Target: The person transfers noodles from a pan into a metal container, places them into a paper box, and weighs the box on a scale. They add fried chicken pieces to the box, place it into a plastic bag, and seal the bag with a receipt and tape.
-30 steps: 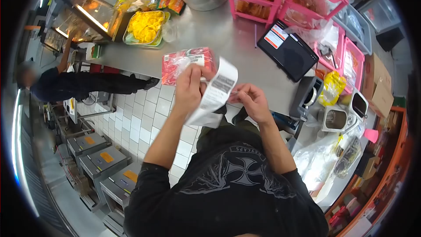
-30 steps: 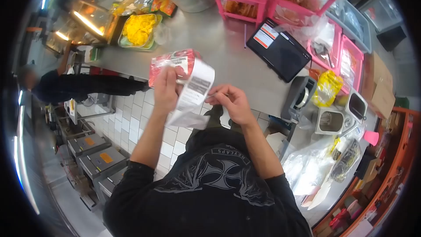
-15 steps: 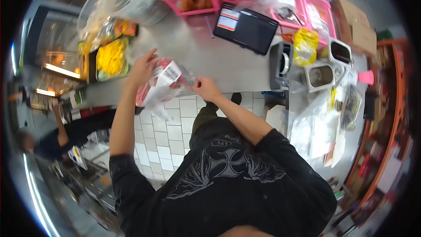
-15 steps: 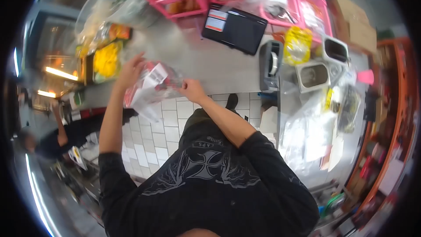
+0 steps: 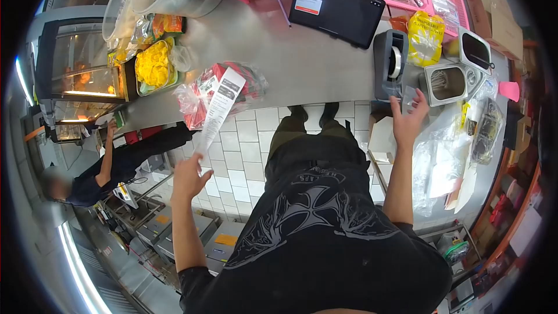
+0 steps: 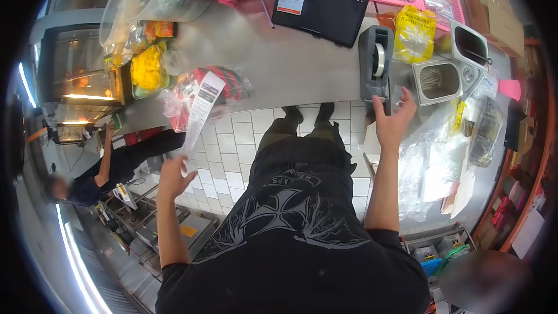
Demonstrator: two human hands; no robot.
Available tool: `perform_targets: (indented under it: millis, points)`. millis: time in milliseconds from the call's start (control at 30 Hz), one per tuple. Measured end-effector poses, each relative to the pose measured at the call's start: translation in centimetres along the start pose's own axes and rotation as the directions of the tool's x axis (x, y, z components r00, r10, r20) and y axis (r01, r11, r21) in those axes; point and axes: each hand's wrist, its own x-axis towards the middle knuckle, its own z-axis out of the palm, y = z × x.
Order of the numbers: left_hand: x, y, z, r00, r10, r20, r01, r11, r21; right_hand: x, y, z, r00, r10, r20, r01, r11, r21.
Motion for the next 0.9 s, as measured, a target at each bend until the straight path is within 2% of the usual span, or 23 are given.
perform_targets:
  millis: [33, 67, 100, 167, 200, 267, 300, 333, 367, 400, 433, 467, 500, 533, 567, 600, 633, 667, 700, 733, 767, 833, 900]
  points:
    - [0.2, -1.1, 2.2, 0.969, -0.182, 0.165, 0.162, 0.978, 0.131, 0.8, 0.9, 0.6, 1.0, -0.009, -0.005, 0.009, 1.0, 0.0]
    - [0.5, -1.8, 4.1, 0.903, -0.318, 0.288, 0.258, 0.939, 0.228, 0.8, 2.4, 1.2, 0.975, 0.06, 0.215, -0.079, 0.994, 0.079]
    - [0.8, -2.1, 5.8, 0.803, -0.447, 0.393, 0.325, 0.882, 0.341, 0.8, 3.5, 1.2, 0.897, 0.116, 0.426, -0.188, 0.974, 0.13]
    - [1.9, -0.8, 7.7, 0.74, -0.403, 0.538, 0.285, 0.913, 0.292, 1.9, 2.7, 0.8, 0.84, 0.156, 0.519, -0.213, 0.976, 0.051]
    - [3.2, 0.8, 8.5, 0.704, -0.353, 0.617, 0.237, 0.935, 0.264, 2.2, 2.8, 0.9, 0.847, 0.176, 0.501, -0.22, 0.975, 0.03]
    - [6.0, 5.7, 10.5, 0.864, 0.05, 0.501, -0.073, 0.997, 0.026, 3.3, 3.7, 0.9, 0.804, 0.077, 0.59, -0.183, 0.976, 0.122]
    - [7.4, 11.7, 9.0, 0.892, 0.147, 0.427, -0.128, 0.989, -0.071, 3.6, 3.7, 1.0, 0.767, 0.169, 0.619, -0.381, 0.896, 0.228]
    - [8.7, 17.3, 8.1, 0.896, 0.359, 0.261, -0.27, 0.907, -0.322, 3.4, 2.3, -0.5, 0.78, 0.148, 0.607, -0.414, 0.85, 0.325]
    - [10.6, 21.4, 9.5, 0.838, 0.536, 0.102, -0.4, 0.731, -0.554, 3.4, 0.7, -2.5, 0.799, 0.117, 0.589, -0.434, 0.791, 0.431]
    - [12.0, 25.9, 9.6, 0.767, 0.64, 0.044, -0.449, 0.584, -0.677, 3.3, -0.3, -4.7, 0.816, 0.118, 0.566, -0.418, 0.797, 0.436]
    - [14.9, 28.6, 12.4, 0.629, 0.749, 0.208, -0.242, 0.443, -0.863, 2.5, -1.3, -7.1, 0.803, 0.057, 0.593, -0.41, 0.775, 0.481]
    - [15.9, 31.4, 12.8, 0.538, 0.79, 0.293, 0.003, 0.346, -0.938, 0.6, -2.0, -9.1, 0.784, 0.003, 0.621, -0.415, 0.747, 0.519]
    - [16.4, 34.1, 13.1, 0.426, 0.839, 0.339, 0.258, 0.246, -0.934, -1.2, -2.3, -10.5, 0.769, 0.048, 0.637, -0.435, 0.77, 0.466]
    - [16.8, 36.2, 13.9, 0.417, 0.849, 0.326, 0.25, 0.238, -0.939, -2.7, -2.2, -11.5, 0.754, 0.089, 0.65, -0.448, 0.794, 0.411]
    - [17.1, 37.8, 15.1, 0.465, 0.824, 0.324, 0.326, 0.181, -0.928, -4.3, -1.7, -12.1, 0.728, 0.183, 0.661, -0.499, 0.803, 0.327]
    - [17.5, 38.9, 15.8, 0.515, 0.791, 0.33, 0.396, 0.122, -0.91, -6.0, -0.1, -11.7, 0.715, 0.2, 0.67, -0.54, 0.767, 0.348]
    - [17.6, 39.8, 16.2, 0.514, 0.792, 0.33, 0.395, 0.122, -0.91, -7.2, 1.3, -11.0, 0.698, 0.214, 0.684, -0.582, 0.725, 0.367]
    - [17.3, 40.3, 17.0, 0.618, 0.748, 0.244, 0.22, 0.134, -0.966, -7.9, 1.9, -10.7, 0.686, 0.218, 0.694, -0.593, 0.72, 0.36]
    - [17.3, 40.8, 17.6, 0.696, 0.705, 0.138, 0.03, 0.163, -0.986, -8.4, 2.3, -10.0, 0.7, 0.276, 0.659, -0.568, 0.775, 0.279]
    - [17.5, 40.9, 18.5, 0.761, 0.645, 0.072, 0.022, 0.085, -0.996, -8.8, 2.3, -9.3, 0.71, 0.319, 0.627, -0.54, 0.819, 0.195]
    - [16.9, 40.9, 17.5, 0.781, 0.62, 0.07, 0.019, 0.089, -0.996, -9.0, 2.1, -9.3, 0.698, 0.301, 0.65, -0.541, 0.816, 0.204]
    - [16.2, 40.3, 15.6, 0.746, 0.666, 0.014, -0.141, 0.179, -0.974, -8.9, 2.0, -9.6, 0.76, 0.286, 0.583, -0.533, 0.788, 0.309]
    - [16.4, 41.0, 17.1, 0.789, 0.61, -0.069, -0.153, 0.087, -0.984, -8.8, 2.3, -9.1, 0.676, 0.37, 0.637, -0.573, 0.807, 0.14]
